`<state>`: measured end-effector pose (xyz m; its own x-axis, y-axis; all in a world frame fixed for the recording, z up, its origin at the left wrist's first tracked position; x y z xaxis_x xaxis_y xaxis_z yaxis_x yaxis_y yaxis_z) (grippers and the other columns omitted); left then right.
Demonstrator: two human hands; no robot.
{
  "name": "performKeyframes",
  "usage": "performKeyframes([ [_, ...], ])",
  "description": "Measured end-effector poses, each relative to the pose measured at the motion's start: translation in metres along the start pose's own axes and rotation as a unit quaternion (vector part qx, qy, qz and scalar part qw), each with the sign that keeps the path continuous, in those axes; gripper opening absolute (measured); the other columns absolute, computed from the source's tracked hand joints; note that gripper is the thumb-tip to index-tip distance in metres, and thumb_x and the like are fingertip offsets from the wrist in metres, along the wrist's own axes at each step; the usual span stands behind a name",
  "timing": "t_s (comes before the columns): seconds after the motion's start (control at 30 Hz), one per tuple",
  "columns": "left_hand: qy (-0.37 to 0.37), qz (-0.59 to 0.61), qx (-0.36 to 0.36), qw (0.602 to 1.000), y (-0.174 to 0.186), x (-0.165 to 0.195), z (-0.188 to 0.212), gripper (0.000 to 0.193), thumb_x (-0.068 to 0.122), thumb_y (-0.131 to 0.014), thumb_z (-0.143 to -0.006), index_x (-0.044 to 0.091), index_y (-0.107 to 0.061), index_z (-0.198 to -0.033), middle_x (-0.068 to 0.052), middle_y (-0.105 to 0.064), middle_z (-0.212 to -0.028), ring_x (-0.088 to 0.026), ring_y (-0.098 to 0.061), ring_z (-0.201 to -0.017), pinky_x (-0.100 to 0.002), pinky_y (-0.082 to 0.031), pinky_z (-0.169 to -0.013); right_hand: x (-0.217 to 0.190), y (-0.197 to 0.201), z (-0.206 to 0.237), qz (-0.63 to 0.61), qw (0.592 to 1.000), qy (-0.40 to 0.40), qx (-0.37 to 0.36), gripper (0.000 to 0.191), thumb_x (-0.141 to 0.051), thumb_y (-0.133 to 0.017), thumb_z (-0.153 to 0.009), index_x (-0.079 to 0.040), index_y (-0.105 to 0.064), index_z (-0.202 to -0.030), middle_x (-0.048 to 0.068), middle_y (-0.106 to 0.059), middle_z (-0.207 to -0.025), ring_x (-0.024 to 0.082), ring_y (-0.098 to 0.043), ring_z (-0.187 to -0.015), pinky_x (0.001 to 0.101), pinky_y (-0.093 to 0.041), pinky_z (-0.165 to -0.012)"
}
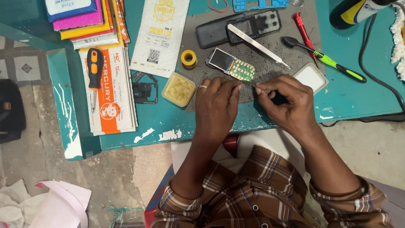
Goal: The person works at a repair bench, handling a mobile phone circuit board and applying flux. They use a soldering iron to work on the board, then open a small parts packet and handle a component with tweezers before returning to the board.
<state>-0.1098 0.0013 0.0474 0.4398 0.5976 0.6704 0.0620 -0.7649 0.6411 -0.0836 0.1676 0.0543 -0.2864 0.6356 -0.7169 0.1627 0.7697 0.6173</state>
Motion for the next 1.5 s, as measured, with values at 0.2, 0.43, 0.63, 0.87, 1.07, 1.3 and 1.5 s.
performKeyframes([
  [0.2, -0.002, -0.001, -0.001, 1.000, -0.001, 0.000, 0.000, 0.014, 0.015, -0.070, -0.099, 0.005, -0.076, -0.107, -0.009, -0.069, -0.100, -0.027, -0.060, -0.094, -0.041, -0.047, -0.085, -0.004, 0.000, 0.001, 0.032, 0.999, 0.024, 0.000, 0.012, 0.000, -0.078, -0.092, -0.003, -0.076, -0.104, 0.010, -0.075, -0.099, 0.019, -0.073, -0.088, 0.0297, -0.058, -0.074],
  [0.43, 0.004, -0.002, -0.004, 1.000, -0.002, -0.004, 0.002, 0.014, 0.016, -0.070, -0.099, 0.006, -0.076, -0.107, -0.008, -0.069, -0.099, -0.025, -0.060, -0.093, -0.041, -0.046, -0.084, -0.005, -0.003, 0.007, 0.070, 0.997, 0.037, -0.002, 0.013, -0.001, -0.082, -0.087, -0.002, -0.078, -0.099, 0.010, -0.075, -0.097, 0.020, -0.073, -0.089, 0.0315, -0.059, -0.073],
  [0.63, 0.005, -0.001, -0.002, 1.000, -0.001, -0.005, 0.002, 0.014, 0.015, -0.070, -0.099, 0.006, -0.076, -0.107, -0.008, -0.069, -0.100, -0.026, -0.060, -0.094, -0.041, -0.046, -0.084, 0.004, -0.001, 0.007, 0.004, 1.000, -0.001, 0.009, 0.013, -0.001, -0.081, -0.089, -0.002, -0.077, -0.102, 0.009, -0.075, -0.099, 0.018, -0.074, -0.087, 0.0290, -0.059, -0.074],
  [0.87, 0.007, 0.001, -0.002, 1.000, -0.001, -0.005, 0.002, 0.014, 0.015, -0.070, -0.098, 0.006, -0.076, -0.107, -0.008, -0.069, -0.099, -0.026, -0.060, -0.094, -0.041, -0.047, -0.084, 0.001, -0.004, 0.004, 0.033, 0.999, 0.023, 0.001, 0.014, -0.001, -0.082, -0.088, -0.002, -0.077, -0.101, 0.009, -0.075, -0.098, 0.019, -0.073, -0.090, 0.0310, -0.059, -0.076],
  [1.07, 0.009, -0.002, -0.003, 1.000, -0.001, -0.005, 0.002, 0.014, 0.015, -0.070, -0.099, 0.006, -0.077, -0.108, -0.007, -0.070, -0.099, -0.025, -0.060, -0.093, -0.041, -0.047, -0.084, 0.002, -0.005, 0.005, 0.048, 0.999, 0.017, -0.009, 0.016, -0.001, -0.083, -0.086, -0.003, -0.078, -0.101, 0.010, -0.075, -0.096, 0.018, -0.072, -0.087, 0.0295, -0.058, -0.070],
  [1.3, 0.012, -0.001, -0.001, 1.000, -0.002, -0.006, 0.003, 0.014, 0.015, -0.071, -0.098, 0.006, -0.076, -0.107, -0.007, -0.070, -0.099, -0.024, -0.060, -0.093, -0.040, -0.047, -0.083, 0.001, -0.004, 0.003, 0.021, 1.000, 0.018, -0.004, 0.012, -0.001, -0.081, -0.091, -0.003, -0.077, -0.102, 0.009, -0.075, -0.098, 0.017, -0.073, -0.090, 0.0290, -0.059, -0.074],
  [1.5, 0.010, -0.003, 0.000, 1.000, -0.001, -0.006, 0.002, 0.013, 0.015, -0.071, -0.098, 0.006, -0.076, -0.106, -0.007, -0.070, -0.099, -0.025, -0.061, -0.093, -0.041, -0.047, -0.084, -0.002, -0.006, 0.001, 0.034, 0.999, 0.023, -0.007, 0.014, -0.001, -0.081, -0.090, -0.002, -0.078, -0.103, 0.010, -0.075, -0.097, 0.018, -0.073, -0.089, 0.0301, -0.058, -0.073],
])
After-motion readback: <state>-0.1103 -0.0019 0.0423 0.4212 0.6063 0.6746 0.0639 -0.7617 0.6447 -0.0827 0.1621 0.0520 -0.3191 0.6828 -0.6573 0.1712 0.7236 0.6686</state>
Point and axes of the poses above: each hand's wrist, its own z-axis away from the middle knuckle, its own y-axis out of the back of the hand, x = y × z, the point moved 8 cm from there along -z, towards the middle knuckle
